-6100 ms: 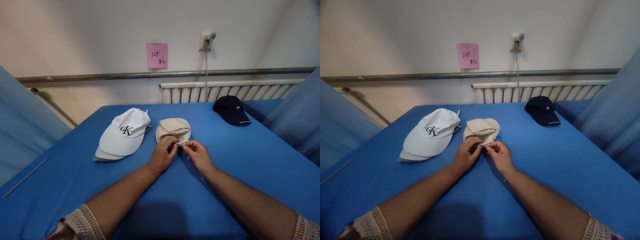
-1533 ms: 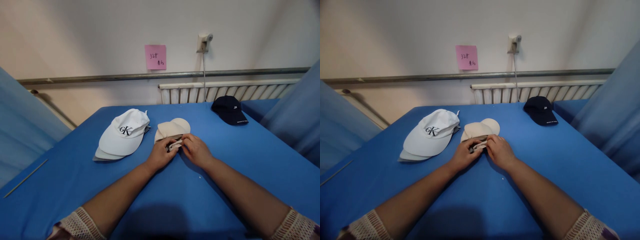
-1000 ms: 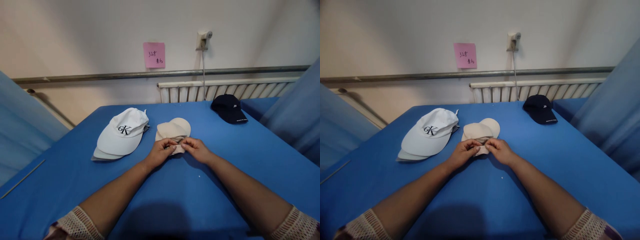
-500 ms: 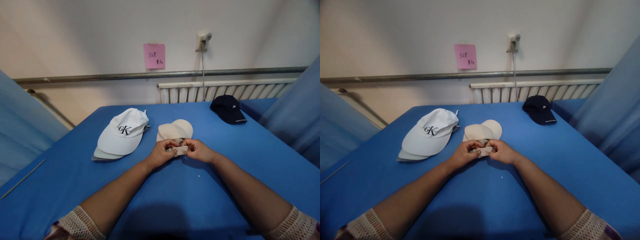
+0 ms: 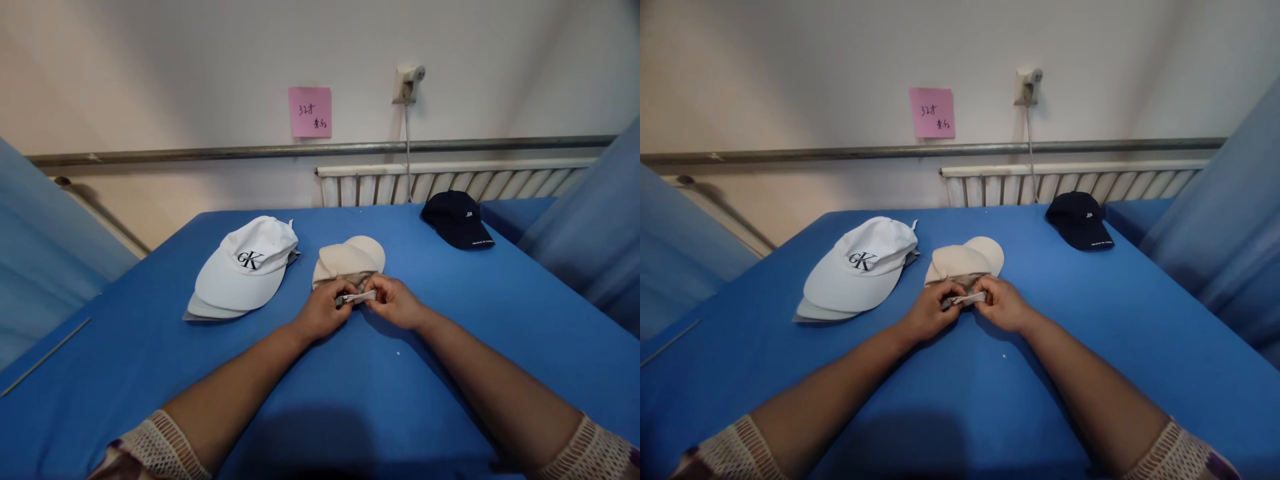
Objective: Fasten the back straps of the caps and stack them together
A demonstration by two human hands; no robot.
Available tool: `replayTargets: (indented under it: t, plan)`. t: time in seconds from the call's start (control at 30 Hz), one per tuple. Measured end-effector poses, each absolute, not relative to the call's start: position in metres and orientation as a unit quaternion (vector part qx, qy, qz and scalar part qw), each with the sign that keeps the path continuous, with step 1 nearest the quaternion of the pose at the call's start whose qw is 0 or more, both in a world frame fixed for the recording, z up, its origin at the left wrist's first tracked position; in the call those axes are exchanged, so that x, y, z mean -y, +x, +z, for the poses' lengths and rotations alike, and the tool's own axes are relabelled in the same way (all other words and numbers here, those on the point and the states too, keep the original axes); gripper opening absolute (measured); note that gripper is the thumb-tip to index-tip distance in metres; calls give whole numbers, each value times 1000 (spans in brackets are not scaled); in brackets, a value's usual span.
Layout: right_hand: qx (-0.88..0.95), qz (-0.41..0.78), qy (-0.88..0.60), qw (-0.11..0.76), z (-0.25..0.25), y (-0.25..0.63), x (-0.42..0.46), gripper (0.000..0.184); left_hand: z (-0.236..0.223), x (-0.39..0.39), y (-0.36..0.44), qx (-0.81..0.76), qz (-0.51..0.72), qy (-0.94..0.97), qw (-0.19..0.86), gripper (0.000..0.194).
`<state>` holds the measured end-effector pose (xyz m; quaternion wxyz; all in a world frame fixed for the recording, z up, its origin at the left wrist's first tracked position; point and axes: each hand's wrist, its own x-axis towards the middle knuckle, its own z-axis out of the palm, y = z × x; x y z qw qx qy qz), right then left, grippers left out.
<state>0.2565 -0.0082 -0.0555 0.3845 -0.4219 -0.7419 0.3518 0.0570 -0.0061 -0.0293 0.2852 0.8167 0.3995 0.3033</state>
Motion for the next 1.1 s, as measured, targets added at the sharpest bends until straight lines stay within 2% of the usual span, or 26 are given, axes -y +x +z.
replayTargets:
  t: [0.2, 0.4, 0.63, 0.77, 0.9, 1.03, 1.1]
  plan:
    - [800, 147, -425, 398, -44, 257, 15, 12, -27, 12, 52, -339, 330, 874, 112, 18]
    - [811, 28, -427, 399, -38, 259, 22, 15, -25, 14, 51, -275, 392, 877, 41, 17]
    - [818, 64, -405, 405, -35, 259, 23, 15, -26, 12, 50, -307, 377, 873, 47, 16]
    - [827, 39, -414, 379, -39, 257, 22, 13, -27, 10, 49, -307, 372, 875, 49, 12]
    - [817, 34, -438, 374, -43, 257, 18, 17, -28, 9, 50, -293, 395, 869, 61, 18]
    - [819, 101, -429, 369, -38, 257, 20, 16, -30, 8, 49, -295, 400, 865, 67, 20]
    - [827, 148, -405, 360, -34, 256, 23, 25, -31, 7, 48, -302, 400, 863, 68, 21]
